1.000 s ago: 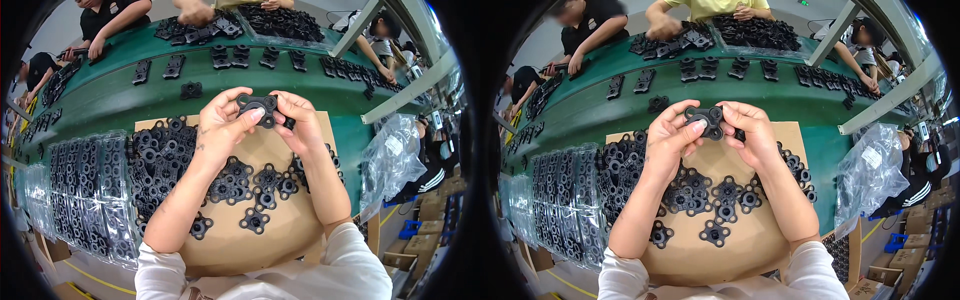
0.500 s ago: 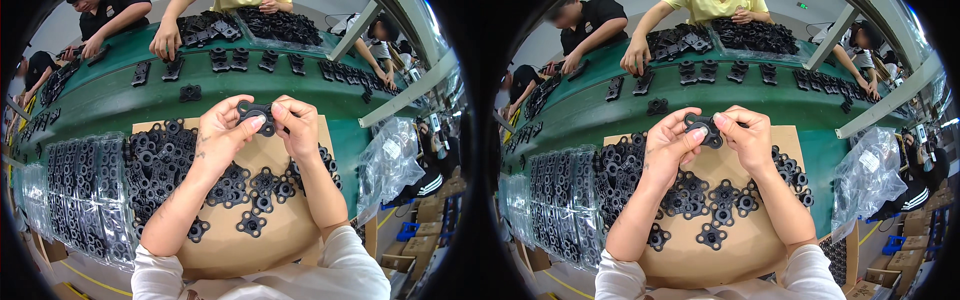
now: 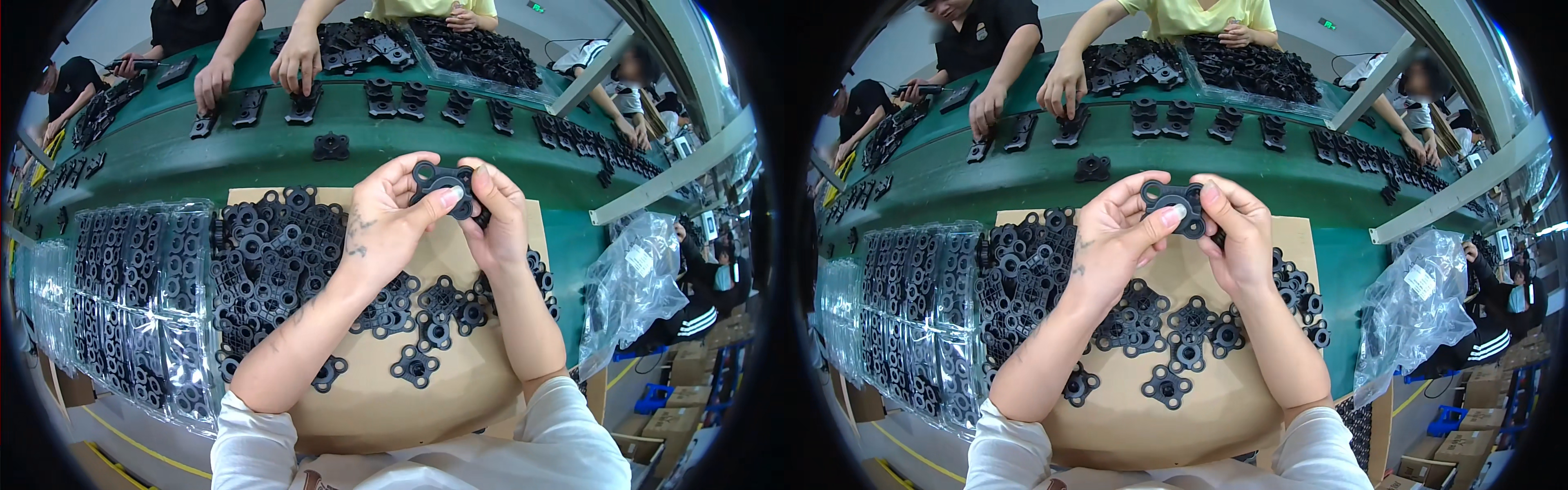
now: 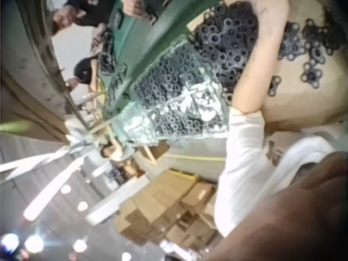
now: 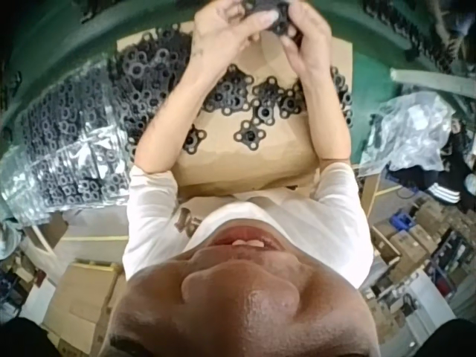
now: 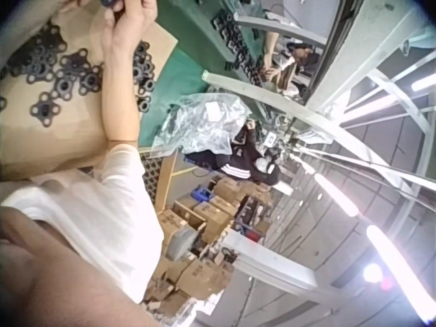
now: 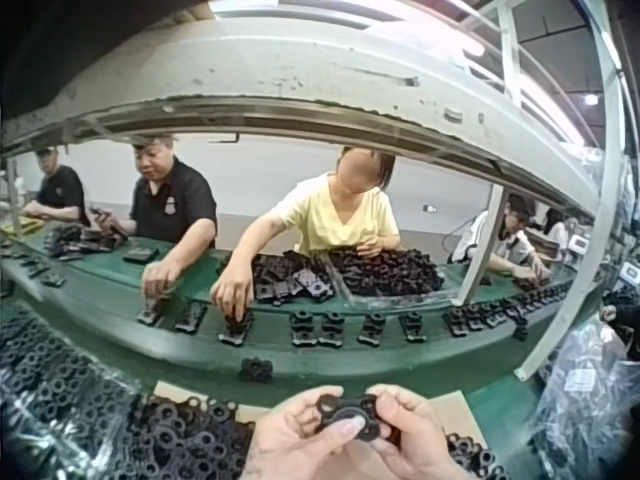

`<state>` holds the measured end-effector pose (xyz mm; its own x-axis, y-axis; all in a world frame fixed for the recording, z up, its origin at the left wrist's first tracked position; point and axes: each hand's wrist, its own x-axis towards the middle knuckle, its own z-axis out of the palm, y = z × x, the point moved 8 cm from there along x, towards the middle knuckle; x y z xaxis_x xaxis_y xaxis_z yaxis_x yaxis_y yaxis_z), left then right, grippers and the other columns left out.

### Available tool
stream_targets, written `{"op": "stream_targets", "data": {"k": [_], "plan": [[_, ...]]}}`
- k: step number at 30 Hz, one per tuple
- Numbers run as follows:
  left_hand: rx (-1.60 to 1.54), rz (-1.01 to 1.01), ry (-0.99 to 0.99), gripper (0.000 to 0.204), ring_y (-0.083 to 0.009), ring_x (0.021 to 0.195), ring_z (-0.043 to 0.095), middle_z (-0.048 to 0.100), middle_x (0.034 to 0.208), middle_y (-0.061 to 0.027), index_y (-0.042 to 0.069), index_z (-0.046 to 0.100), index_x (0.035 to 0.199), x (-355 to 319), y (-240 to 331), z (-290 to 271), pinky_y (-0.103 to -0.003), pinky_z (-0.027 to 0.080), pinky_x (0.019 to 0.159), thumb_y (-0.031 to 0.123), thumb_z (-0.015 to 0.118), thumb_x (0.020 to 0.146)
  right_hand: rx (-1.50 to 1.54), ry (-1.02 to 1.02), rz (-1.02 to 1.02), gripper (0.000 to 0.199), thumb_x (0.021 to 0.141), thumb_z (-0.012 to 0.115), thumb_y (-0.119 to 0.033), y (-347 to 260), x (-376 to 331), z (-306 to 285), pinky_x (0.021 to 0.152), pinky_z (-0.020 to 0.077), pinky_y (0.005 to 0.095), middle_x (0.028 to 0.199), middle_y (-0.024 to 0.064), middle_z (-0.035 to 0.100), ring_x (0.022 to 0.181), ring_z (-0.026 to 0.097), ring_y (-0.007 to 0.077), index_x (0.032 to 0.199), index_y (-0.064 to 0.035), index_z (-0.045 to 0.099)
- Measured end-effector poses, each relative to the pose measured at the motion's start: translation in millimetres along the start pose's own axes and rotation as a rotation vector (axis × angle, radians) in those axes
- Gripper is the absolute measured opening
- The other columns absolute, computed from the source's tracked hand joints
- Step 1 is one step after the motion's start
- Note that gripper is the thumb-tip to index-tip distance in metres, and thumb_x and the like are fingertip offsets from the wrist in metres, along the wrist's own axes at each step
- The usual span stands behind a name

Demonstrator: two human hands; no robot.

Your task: The person assembles plastic components by inserting small plugs into plastic bases by hand and sets them down, then retrieves additional plugs from a plastic bag onto the cardboard surface.

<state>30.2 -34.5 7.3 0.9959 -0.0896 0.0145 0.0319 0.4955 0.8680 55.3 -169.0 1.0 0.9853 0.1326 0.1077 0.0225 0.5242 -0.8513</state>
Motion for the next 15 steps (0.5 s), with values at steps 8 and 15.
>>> {"op": "stream_targets", "data": {"k": [8, 15], "plan": [[0.029, 0.028, 0.026, 0.038, -0.0075, 0.058, 0.054, 0.063, 0.085, -0.0096, -0.003, 0.053, 0.119, 3, 0, -9, -0.013, 0.034, 0.041, 0.000, 0.063, 0.083, 0.175, -0.019, 0.286, 0.025, 0.093, 0.058, -0.017, 22, 4, -9, 0.038, 0.0252, 0.0144, 0.076, 0.0045, 0.053, 0.052, 0.038, 0.0035, 0.107, 0.0034, 0.059], [-0.079, 0.043, 0.043, 0.041, -0.0116, 0.060, 0.058, 0.064, 0.088, -0.0114, -0.002, 0.051, 0.122, 7, 2, -13, -0.014, 0.037, 0.043, 0.002, 0.064, 0.082, 0.347, 0.071, 0.281, 0.029, 0.095, 0.054, -0.020, 21, 7, -12, 0.036, 0.0233, 0.0160, 0.088, 0.0082, 0.053, 0.057, 0.041, 0.0052, 0.114, 0.0023, 0.055]]}}
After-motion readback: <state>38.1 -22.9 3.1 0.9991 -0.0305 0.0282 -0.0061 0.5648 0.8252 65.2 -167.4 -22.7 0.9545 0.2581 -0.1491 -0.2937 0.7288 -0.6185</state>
